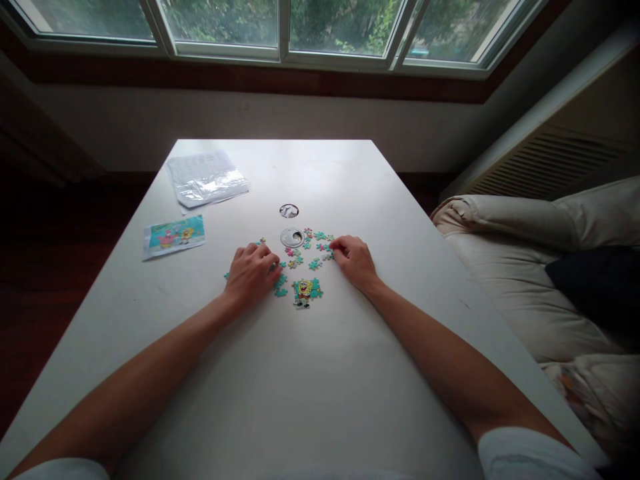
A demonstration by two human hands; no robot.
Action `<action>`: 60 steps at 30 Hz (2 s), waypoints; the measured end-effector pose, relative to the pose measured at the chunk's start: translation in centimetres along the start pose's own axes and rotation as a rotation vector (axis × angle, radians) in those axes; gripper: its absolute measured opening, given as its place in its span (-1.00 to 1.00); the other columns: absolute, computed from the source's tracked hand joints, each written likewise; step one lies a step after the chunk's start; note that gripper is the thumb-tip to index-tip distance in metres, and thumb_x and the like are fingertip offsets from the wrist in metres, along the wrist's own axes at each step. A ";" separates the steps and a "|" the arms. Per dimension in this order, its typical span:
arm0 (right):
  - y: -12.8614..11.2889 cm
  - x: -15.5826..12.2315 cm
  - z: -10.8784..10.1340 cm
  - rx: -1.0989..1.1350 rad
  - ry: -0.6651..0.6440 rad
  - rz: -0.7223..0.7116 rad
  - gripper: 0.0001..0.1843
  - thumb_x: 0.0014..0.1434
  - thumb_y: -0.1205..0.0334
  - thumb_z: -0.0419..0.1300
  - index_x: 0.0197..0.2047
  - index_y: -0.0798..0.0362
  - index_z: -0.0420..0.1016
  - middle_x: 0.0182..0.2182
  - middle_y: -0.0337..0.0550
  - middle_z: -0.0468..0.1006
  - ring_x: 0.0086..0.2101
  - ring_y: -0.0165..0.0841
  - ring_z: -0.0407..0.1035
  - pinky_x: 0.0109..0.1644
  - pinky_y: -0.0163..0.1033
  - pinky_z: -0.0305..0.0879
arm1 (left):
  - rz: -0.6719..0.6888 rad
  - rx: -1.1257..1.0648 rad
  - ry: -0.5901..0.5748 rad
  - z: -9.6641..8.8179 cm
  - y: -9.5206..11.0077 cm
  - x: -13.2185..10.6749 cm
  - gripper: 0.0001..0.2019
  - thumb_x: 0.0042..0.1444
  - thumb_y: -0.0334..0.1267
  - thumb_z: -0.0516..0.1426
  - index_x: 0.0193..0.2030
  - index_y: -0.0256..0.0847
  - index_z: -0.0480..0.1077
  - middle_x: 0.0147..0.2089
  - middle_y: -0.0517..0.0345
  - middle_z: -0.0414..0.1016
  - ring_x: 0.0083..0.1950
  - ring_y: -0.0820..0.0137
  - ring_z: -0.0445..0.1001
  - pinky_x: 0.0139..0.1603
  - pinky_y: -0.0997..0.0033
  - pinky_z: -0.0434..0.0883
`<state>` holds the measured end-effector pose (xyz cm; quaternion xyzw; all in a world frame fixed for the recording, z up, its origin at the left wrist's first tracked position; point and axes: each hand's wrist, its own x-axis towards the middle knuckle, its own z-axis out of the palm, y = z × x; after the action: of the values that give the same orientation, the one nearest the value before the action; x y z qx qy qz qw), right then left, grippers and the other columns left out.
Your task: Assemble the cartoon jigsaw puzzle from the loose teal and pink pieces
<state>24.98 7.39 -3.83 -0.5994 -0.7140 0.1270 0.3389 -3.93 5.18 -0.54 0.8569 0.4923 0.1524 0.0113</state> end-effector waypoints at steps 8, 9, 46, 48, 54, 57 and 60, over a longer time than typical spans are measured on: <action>-0.1 0.0 0.0 -0.002 -0.001 0.000 -0.81 0.15 0.38 0.13 -0.27 -0.02 0.56 -0.27 -0.16 0.60 -0.19 -0.21 0.38 0.02 -0.08 0.23 | -0.007 0.028 -0.012 -0.2 0.5 -0.1 -0.84 0.30 -0.18 0.11 -0.16 -0.09 0.53 -0.11 -0.01 0.53 -0.02 0.11 0.38 -0.01 0.03 0.25; -0.1 0.0 0.0 -0.002 0.000 0.001 -0.81 0.15 0.38 0.13 -0.26 -0.03 0.56 -0.27 -0.16 0.60 -0.18 -0.21 0.39 0.02 -0.08 0.24 | -0.011 0.028 -0.010 -0.1 0.5 -0.1 -0.84 0.30 -0.17 0.12 -0.16 -0.09 0.52 -0.11 -0.01 0.53 -0.02 0.12 0.38 -0.01 0.03 0.26; 0.2 0.0 0.2 0.020 0.004 -0.018 -0.81 0.14 0.40 0.14 -0.27 -0.02 0.56 -0.28 -0.19 0.59 -0.22 -0.24 0.37 -0.02 -0.11 0.23 | 0.027 0.002 -0.094 -0.7 0.3 0.1 -0.90 0.29 -0.27 0.13 -0.14 -0.13 0.47 -0.10 0.02 0.50 -0.01 0.14 0.39 -0.03 0.13 0.22; 0.2 0.0 0.2 0.022 0.003 -0.018 -0.81 0.14 0.40 0.14 -0.27 -0.02 0.56 -0.28 -0.18 0.59 -0.21 -0.24 0.37 -0.02 -0.11 0.23 | 0.041 0.028 -0.065 -0.7 0.4 0.0 -0.88 0.30 -0.29 0.11 -0.16 -0.12 0.50 -0.11 0.01 0.51 -0.02 0.13 0.39 -0.03 0.12 0.20; 0.3 0.0 0.2 0.021 0.005 -0.029 -0.82 0.14 0.38 0.14 -0.28 -0.01 0.56 -0.29 -0.16 0.59 -0.21 -0.22 0.37 -0.02 -0.10 0.23 | 0.095 0.023 -0.054 -0.7 0.6 0.0 -0.84 0.32 -0.26 0.11 -0.17 -0.09 0.54 -0.13 0.05 0.55 -0.05 0.17 0.41 -0.05 0.14 0.18; 0.3 0.0 0.3 0.021 0.007 -0.031 -0.82 0.15 0.38 0.14 -0.28 -0.01 0.56 -0.29 -0.16 0.59 -0.21 -0.22 0.37 -0.02 -0.10 0.23 | 0.121 0.024 -0.073 -0.9 0.6 0.1 -0.85 0.31 -0.29 0.11 -0.17 -0.09 0.53 -0.12 0.06 0.54 -0.06 0.19 0.42 -0.07 0.16 0.19; 0.3 0.0 0.3 0.022 0.012 -0.034 -0.81 0.15 0.39 0.14 -0.27 -0.01 0.56 -0.29 -0.17 0.59 -0.21 -0.22 0.37 -0.01 -0.10 0.23 | 0.172 0.048 -0.108 -1.0 0.5 0.4 -0.86 0.29 -0.33 0.11 -0.16 -0.11 0.51 -0.10 0.03 0.52 -0.06 0.19 0.42 -0.07 0.18 0.21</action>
<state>25.05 7.50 -4.23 -0.5842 -0.7206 0.1256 0.3518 -3.57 5.09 0.59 0.9029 0.4192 0.0945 0.0041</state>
